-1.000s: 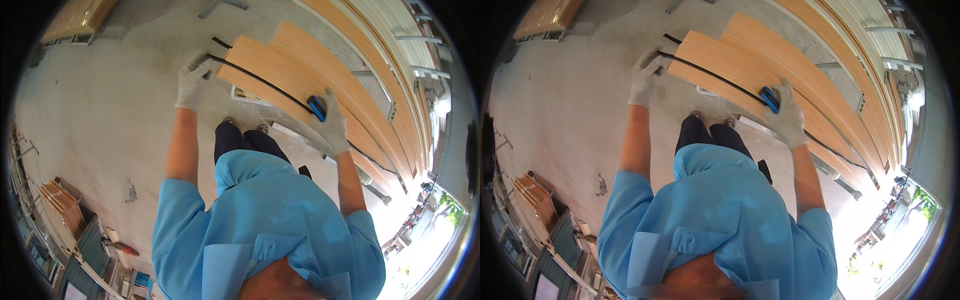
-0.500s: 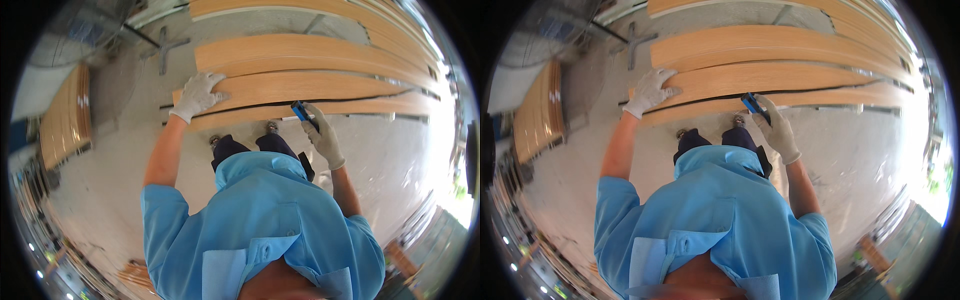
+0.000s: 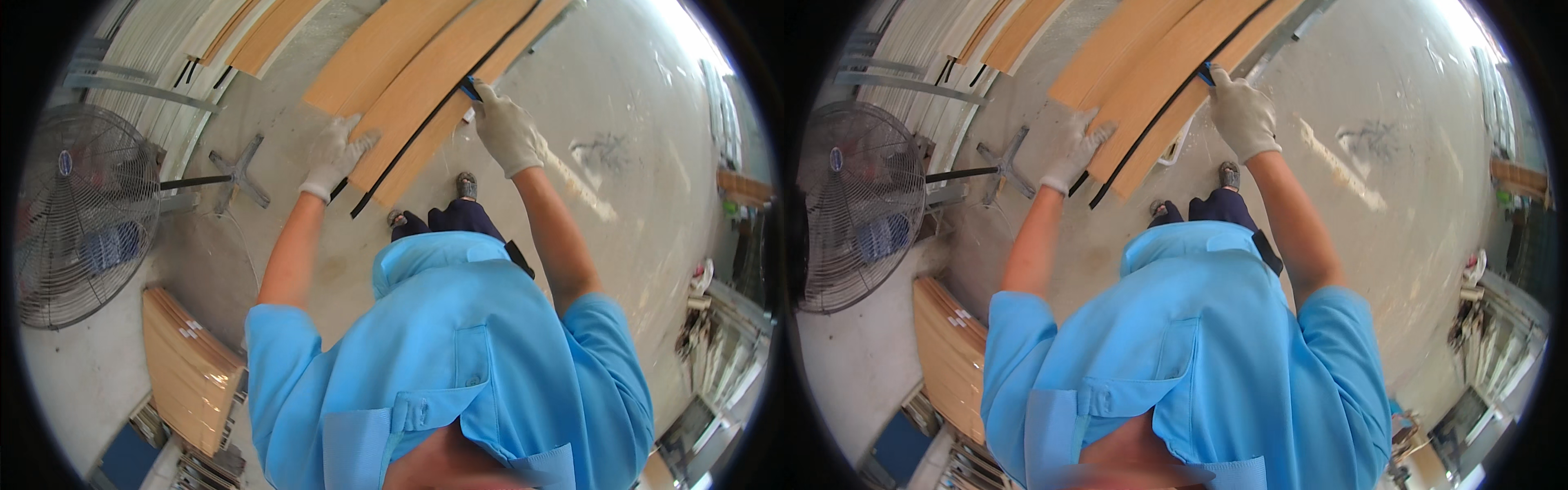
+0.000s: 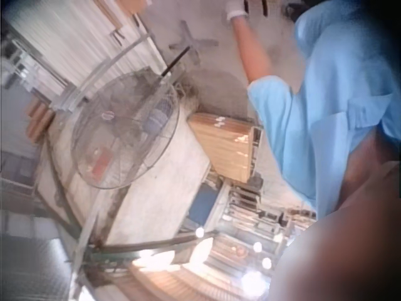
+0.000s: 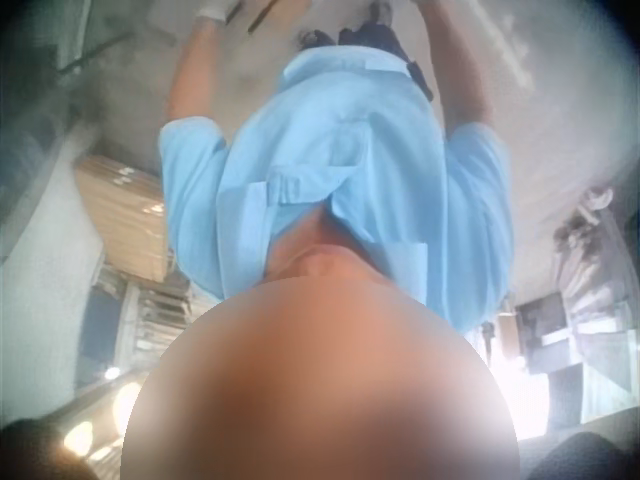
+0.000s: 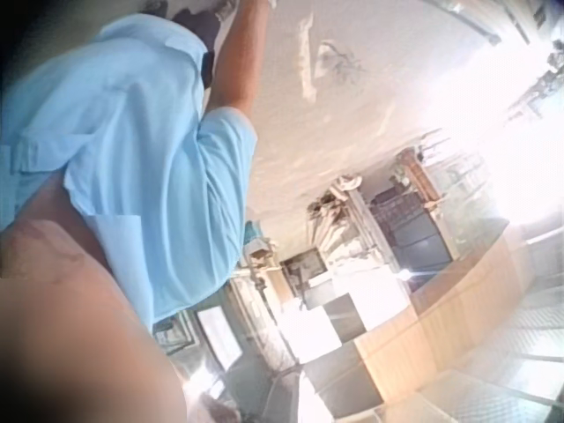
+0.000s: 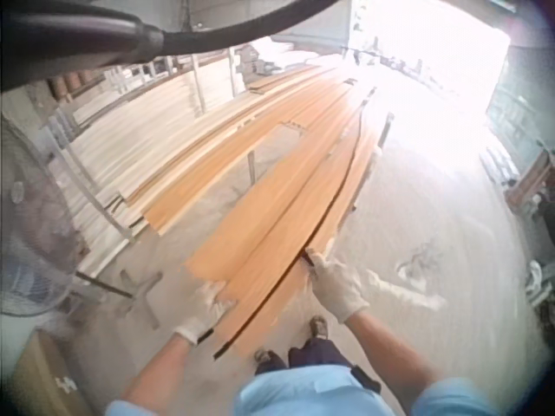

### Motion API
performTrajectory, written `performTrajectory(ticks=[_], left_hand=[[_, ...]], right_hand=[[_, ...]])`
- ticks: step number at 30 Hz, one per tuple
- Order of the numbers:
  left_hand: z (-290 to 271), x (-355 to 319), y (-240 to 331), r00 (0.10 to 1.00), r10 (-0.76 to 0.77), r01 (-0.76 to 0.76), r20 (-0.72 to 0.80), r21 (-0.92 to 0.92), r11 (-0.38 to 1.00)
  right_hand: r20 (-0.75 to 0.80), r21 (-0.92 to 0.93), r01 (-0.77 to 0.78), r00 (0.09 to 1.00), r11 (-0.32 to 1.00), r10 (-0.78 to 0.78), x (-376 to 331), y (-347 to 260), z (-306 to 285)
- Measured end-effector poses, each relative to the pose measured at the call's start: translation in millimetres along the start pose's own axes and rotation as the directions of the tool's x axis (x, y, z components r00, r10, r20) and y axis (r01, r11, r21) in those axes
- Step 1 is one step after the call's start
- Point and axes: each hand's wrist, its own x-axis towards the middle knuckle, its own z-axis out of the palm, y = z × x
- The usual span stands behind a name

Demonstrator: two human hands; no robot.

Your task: The person applies a black sealant strip along the edges of long wooden planks using a caulking gun. They move from plank to plank, smoothing the bead and occasionally trimming excess material.

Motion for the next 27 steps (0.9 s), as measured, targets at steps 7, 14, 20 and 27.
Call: performTrajectory(ticks=[7,14,20,27], left_hand=[[18.0,7.2,-22.6,0.989,0.08,-0.092,-0.121,-0.093,0.991],[8.4,0.7,-11.7,0.991,0.116,-0.123,-0.074,-0.102,0.987],[-2.6,3.1,2.1,0.99,0.139,-0.137,0.023,-0.057,0.989],[5.7,53.0,55.8,0.988,0.138,-0.145,0.076,0.101,0.984]], right_hand=[[0.039,-0.082,0.006,0.999,0.997,-0.002,-84.3,-80.2,35.3],[0.418,0.083,0.535,0.747,0.841,-0.517,-175.8,-151.4,24.9],[0.192,0.85,-0.286,0.95,0.443,0.245,-119.6,-68.0,1.9],[0.162,0.859,-0.338,0.892,0.384,0.422,-93.1,-74.3,38.8]])
